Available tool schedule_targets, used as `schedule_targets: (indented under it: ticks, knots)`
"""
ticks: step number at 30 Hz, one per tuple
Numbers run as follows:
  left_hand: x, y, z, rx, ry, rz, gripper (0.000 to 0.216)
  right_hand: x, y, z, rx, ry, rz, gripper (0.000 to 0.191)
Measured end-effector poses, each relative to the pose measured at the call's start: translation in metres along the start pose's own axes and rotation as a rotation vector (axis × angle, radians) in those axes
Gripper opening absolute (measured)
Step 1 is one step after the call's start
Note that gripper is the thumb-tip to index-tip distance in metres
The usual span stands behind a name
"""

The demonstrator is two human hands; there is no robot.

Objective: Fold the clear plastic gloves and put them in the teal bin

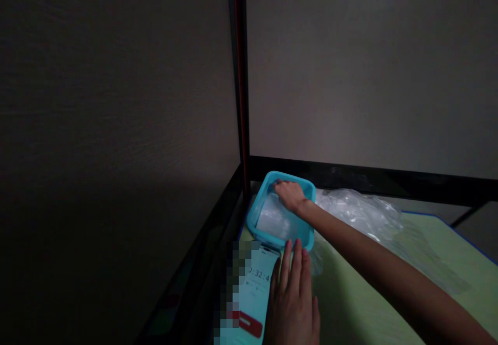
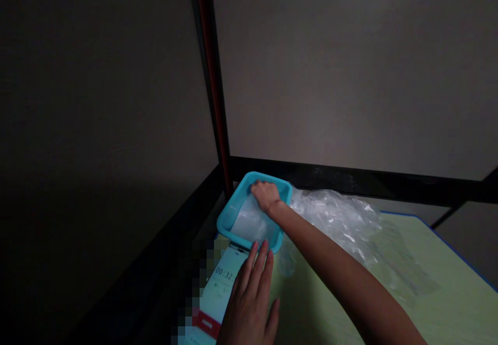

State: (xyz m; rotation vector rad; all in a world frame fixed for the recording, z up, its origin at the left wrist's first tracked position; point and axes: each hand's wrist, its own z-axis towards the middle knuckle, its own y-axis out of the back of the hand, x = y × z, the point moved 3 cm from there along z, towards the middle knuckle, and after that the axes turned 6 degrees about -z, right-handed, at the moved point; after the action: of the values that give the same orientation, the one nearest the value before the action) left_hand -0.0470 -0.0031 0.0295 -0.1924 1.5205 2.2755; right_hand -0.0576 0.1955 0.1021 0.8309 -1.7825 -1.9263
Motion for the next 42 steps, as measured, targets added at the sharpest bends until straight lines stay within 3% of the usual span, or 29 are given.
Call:
schedule_targets:
  ticks: [12,23,30,36,42]
  knots:
    - [-0.002,0.003,0.003,0.005,0.013,-0.008,0.073,0.002,-0.013,0.017,0.202,0.150,0.128,0.030]
    - [0.000,0.002,0.003,0.024,0.028,0.005,0.072,0.013,-0.019,0.018,0.334,0.081,0.214,0.031]
    - [-0.001,0.004,0.002,0.035,0.060,-0.037,0.072,-0.001,-0.012,0.020,0.395,0.071,0.367,0.030]
    - [0.000,0.005,0.002,0.032,0.060,-0.062,0.073,-0.017,0.003,0.014,0.317,0.052,0.547,0.030]
    - [-0.001,0.009,0.006,0.061,0.046,-0.018,0.070,-0.051,0.019,-0.018,0.019,0.081,0.649,0.016]
